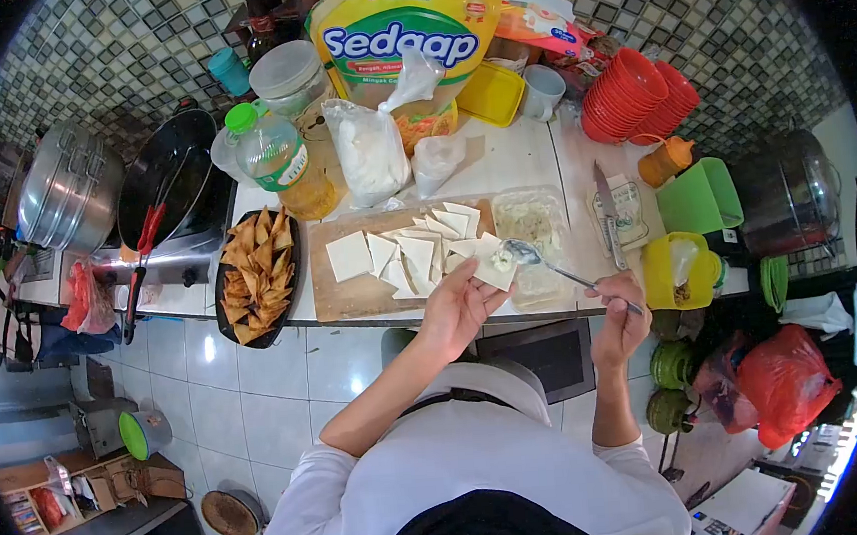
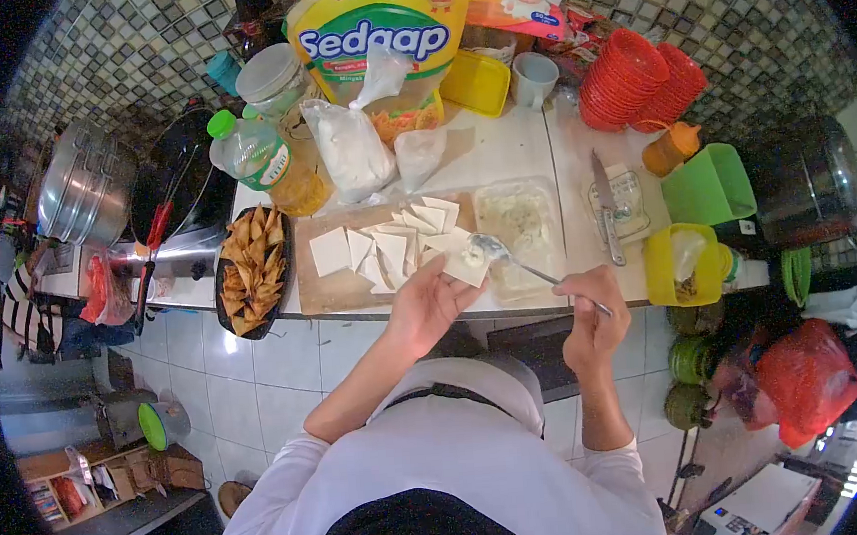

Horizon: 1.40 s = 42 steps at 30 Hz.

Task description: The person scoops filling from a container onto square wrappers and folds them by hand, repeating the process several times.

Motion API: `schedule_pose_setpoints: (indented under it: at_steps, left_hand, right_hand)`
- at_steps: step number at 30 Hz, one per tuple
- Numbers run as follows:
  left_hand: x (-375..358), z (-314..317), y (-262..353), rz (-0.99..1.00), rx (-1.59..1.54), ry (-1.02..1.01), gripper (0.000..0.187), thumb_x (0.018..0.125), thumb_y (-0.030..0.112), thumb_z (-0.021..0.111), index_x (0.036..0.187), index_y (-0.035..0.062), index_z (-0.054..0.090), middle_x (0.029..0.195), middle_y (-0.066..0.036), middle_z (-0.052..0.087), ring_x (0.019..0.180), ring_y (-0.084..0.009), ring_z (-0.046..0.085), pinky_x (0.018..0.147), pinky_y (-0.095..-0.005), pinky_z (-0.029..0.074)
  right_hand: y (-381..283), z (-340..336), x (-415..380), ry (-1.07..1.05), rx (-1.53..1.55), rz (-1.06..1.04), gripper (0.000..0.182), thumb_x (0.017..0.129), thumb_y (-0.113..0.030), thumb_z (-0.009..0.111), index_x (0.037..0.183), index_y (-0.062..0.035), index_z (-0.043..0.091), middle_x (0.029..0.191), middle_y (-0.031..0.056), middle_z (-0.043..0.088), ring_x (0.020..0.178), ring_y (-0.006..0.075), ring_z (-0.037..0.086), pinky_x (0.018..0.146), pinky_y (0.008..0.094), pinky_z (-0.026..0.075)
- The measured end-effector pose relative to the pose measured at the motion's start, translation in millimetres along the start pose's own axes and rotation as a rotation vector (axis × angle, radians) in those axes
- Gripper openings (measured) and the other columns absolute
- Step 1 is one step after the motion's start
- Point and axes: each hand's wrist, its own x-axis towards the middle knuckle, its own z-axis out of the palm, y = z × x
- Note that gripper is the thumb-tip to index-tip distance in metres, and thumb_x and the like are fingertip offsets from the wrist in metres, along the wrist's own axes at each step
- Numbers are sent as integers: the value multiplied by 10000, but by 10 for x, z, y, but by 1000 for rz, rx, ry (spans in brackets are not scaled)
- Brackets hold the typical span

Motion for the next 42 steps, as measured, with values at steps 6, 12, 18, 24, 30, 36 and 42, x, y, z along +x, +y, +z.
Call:
schedule_pose_setpoints:
  at_steps: [6, 12, 18, 24, 30, 36, 42]
  left_hand:
    - [-24, 47, -38, -21, -21, 42, 276, 916, 162, 424, 1118, -24, 439, 1121, -157, 551, 1075, -265, 530, 964, -423, 409]
    - [-17, 43, -69, -39, -39, 57, 284, 914, 165, 432, 1124, -27, 427, 1122, -152, 547, 1074, -266, 530, 962, -437, 413]
    - [8, 103, -63, -68, -30, 60, 267, 914, 168, 429, 1105, -17, 443, 1083, -146, 567, 1062, -252, 537, 959, -435, 418]
    - [55, 173, -78, -91, 43, -27, 287, 914, 170, 411, 1129, -18, 434, 1131, -135, 549, 1087, -245, 517, 993, -429, 379]
    - [160, 105, -114, -113, 57, -35, 282, 913, 166, 404, 1117, -25, 443, 1135, -137, 547, 1060, -242, 536, 995, -434, 376]
    - [110, 198, -94, -118, 37, -42, 328, 905, 167, 389, 1156, -43, 421, 1165, -150, 531, 1104, -264, 506, 1008, -438, 362]
    - [103, 180, -38, -128, 25, -34, 361, 899, 188, 394, 1181, -37, 409, 1206, -159, 504, 1148, -288, 470, 1026, -455, 324]
  right_hand:
    - [8, -24, 61, -17, 33, -176, 274, 919, -207, 439, 787, -4, 569, 678, 99, 586, 583, 186, 472, 544, 289, 368]
    - [34, -64, 9, 69, 106, -67, 304, 928, -221, 421, 783, -2, 574, 664, 98, 584, 581, 180, 470, 532, 282, 362]
    - [36, -132, 88, -52, 24, -244, 169, 829, -185, 532, 778, -38, 598, 681, 74, 595, 566, 189, 465, 511, 280, 376]
    - [-68, -338, 175, -202, -130, -417, 131, 690, -170, 611, 801, -108, 643, 724, 31, 610, 584, 204, 483, 492, 284, 395]
    - [-123, -406, 133, -175, -102, -436, 139, 766, -249, 599, 801, -125, 653, 744, 26, 612, 605, 199, 492, 503, 280, 395]
    - [-67, -338, 125, -180, -81, -371, 205, 833, -294, 555, 819, -111, 645, 731, 31, 608, 612, 200, 499, 513, 285, 398]
    - [86, -268, -22, 209, 57, -180, 231, 907, -246, 475, 867, -46, 584, 683, 58, 576, 595, 142, 451, 517, 241, 341]
